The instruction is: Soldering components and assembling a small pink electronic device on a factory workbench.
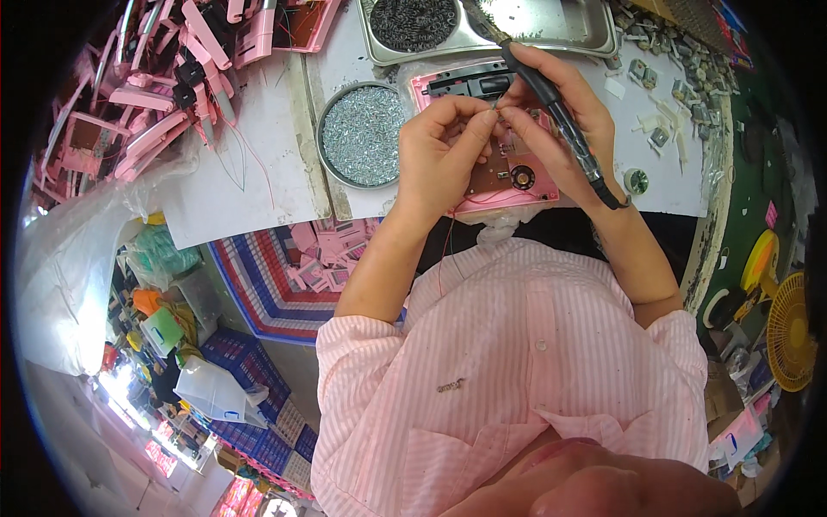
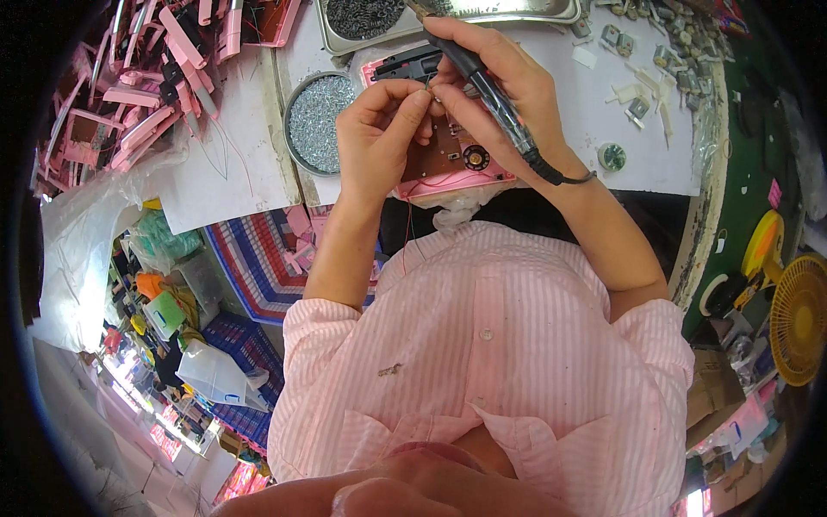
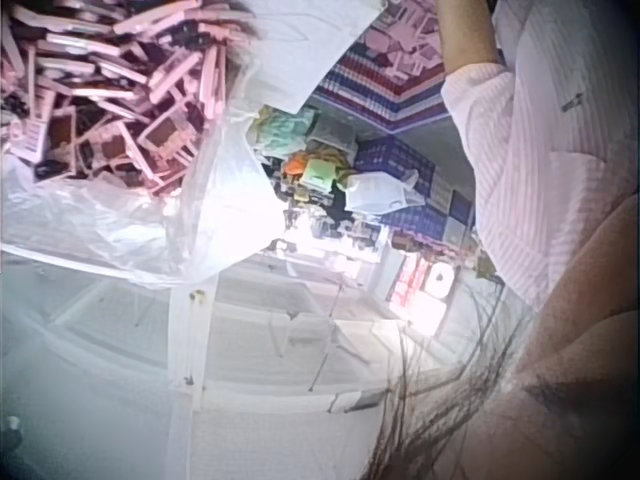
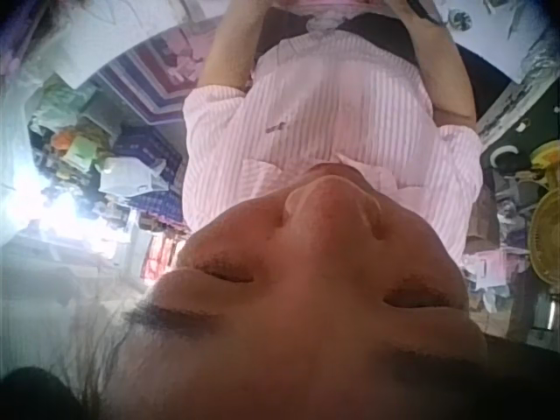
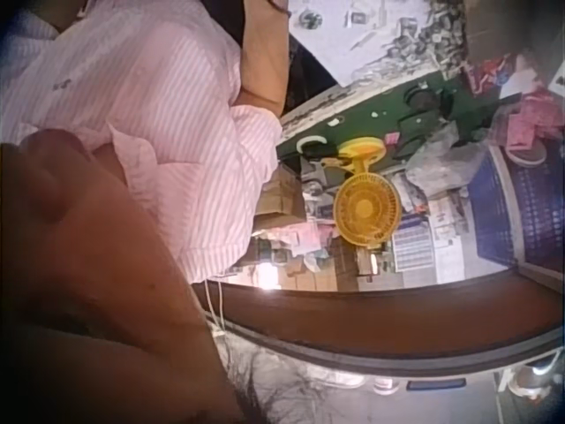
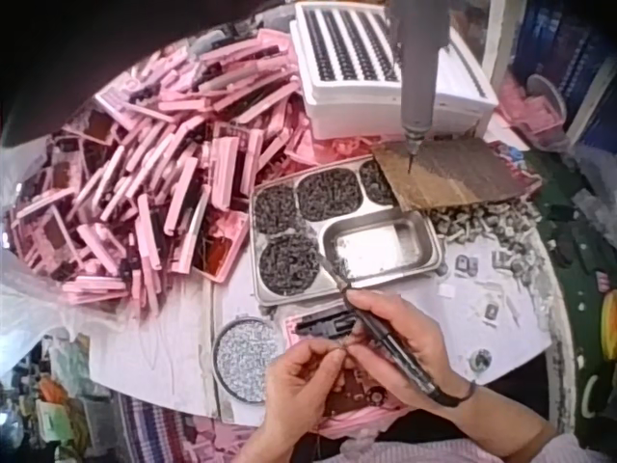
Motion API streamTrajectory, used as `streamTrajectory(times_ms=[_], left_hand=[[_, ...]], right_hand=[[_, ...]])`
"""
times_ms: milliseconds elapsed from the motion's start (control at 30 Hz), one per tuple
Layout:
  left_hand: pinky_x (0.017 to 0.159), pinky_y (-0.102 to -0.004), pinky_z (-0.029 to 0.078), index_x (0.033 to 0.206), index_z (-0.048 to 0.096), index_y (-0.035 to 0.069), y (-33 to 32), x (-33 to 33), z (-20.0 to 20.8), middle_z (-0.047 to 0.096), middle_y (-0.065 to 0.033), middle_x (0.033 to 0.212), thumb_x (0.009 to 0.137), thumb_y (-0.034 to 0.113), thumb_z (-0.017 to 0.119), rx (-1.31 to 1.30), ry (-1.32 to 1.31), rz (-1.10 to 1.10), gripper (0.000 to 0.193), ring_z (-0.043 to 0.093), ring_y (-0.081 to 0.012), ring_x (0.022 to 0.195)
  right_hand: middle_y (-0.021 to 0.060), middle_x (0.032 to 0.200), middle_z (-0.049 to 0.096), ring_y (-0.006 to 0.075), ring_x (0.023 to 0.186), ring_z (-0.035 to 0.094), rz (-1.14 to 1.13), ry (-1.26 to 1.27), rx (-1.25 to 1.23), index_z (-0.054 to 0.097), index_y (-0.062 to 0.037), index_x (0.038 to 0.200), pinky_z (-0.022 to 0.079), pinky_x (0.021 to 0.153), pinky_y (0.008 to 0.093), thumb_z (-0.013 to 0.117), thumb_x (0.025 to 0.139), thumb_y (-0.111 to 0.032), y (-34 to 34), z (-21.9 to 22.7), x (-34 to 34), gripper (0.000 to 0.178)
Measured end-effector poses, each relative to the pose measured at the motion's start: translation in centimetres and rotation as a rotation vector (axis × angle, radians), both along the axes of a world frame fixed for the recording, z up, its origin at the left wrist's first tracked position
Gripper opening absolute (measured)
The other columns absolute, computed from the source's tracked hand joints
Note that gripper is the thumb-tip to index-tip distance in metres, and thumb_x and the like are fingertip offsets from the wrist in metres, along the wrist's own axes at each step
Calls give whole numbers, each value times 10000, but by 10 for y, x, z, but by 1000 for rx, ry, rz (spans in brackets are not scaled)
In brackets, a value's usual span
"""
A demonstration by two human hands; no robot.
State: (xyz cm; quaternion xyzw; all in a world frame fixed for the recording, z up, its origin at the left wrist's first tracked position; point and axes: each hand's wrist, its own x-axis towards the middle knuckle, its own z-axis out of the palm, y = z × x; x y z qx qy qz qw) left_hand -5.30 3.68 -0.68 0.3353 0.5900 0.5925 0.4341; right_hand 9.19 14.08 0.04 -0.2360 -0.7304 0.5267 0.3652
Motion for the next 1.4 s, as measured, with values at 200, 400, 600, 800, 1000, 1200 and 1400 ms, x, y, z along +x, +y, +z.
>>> streamTrajectory(times_ms=[200, 400, 600, 800, 1000, 1200, 1400], left_hand=[[635, -337, 538, 979, 711, 11, 5, 0, 6, 706, -120, 844, 905, 81, 705, 185, 939, 5, 103, 674, -253, 705], [633, -297, 542, 965, 715, 4, 3, -4, 6, 711, -86, 797, 940, 107, 687, 12, 462, -79, 110, 688, -178, 699], [661, -239, 516, 998, 705, -15, 2, -9, 10, 706, -31, 811, 988, 102, 647, -79, 179, -145, 131, 641, -83, 741], [621, -205, 450, 1019, 698, -4, -1, -8, 2, 693, -14, 819, 990, 121, 664, -57, 17, -86, 132, 579, -53, 696], [592, -239, 463, 899, 691, 7, 3, -11, 2, 675, -24, 765, 902, 93, 711, -110, 271, 4, 88, 592, -71, 648], [562, -329, 478, 782, 666, 19, 12, -6, -4, 626, -83, 706, 773, 35, 717, -1, 703, 99, 54, 602, -210, 598], [553, -345, 469, 771, 653, 25, 13, -4, -10, 611, -84, 696, 775, 26, 710, 36, 746, 147, 57, 591, -231, 603]], right_hand=[[58, 997, 658, 147, 849, 660, -74, 45, 169, 622, -106, 1360, 537, 771, 252, 742, 813, 59, 0, -2, -1, 584], [87, 1126, 628, 190, 1042, 674, 9, 82, 41, 506, 3, 1435, 556, 946, 329, 675, 861, 133, 6, 1, 6, 612], [75, 1112, 614, 166, 1012, 664, 59, 110, -147, 501, 0, 1440, 546, 932, 299, 652, 863, 142, 0, -2, 1, 613], [34, 962, 639, 134, 803, 643, -42, 34, 73, 615, -99, 1354, 531, 741, 270, 726, 801, 71, -2, 0, -4, 589], [38, 1010, 671, 114, 815, 636, -60, 39, 196, 662, -70, 1279, 535, 759, 280, 775, 831, 11, 6, 7, 16, 469], [59, 1050, 715, 111, 913, 656, -46, -144, 67, 678, -7, 1190, 502, 822, 234, 729, 902, -78, 25, 20, 64, 301], [69, 953, 749, 144, 809, 704, 88, -234, 211, 711, -18, 1097, 533, 735, 248, 743, 848, -126, 21, 26, 69, 274]])
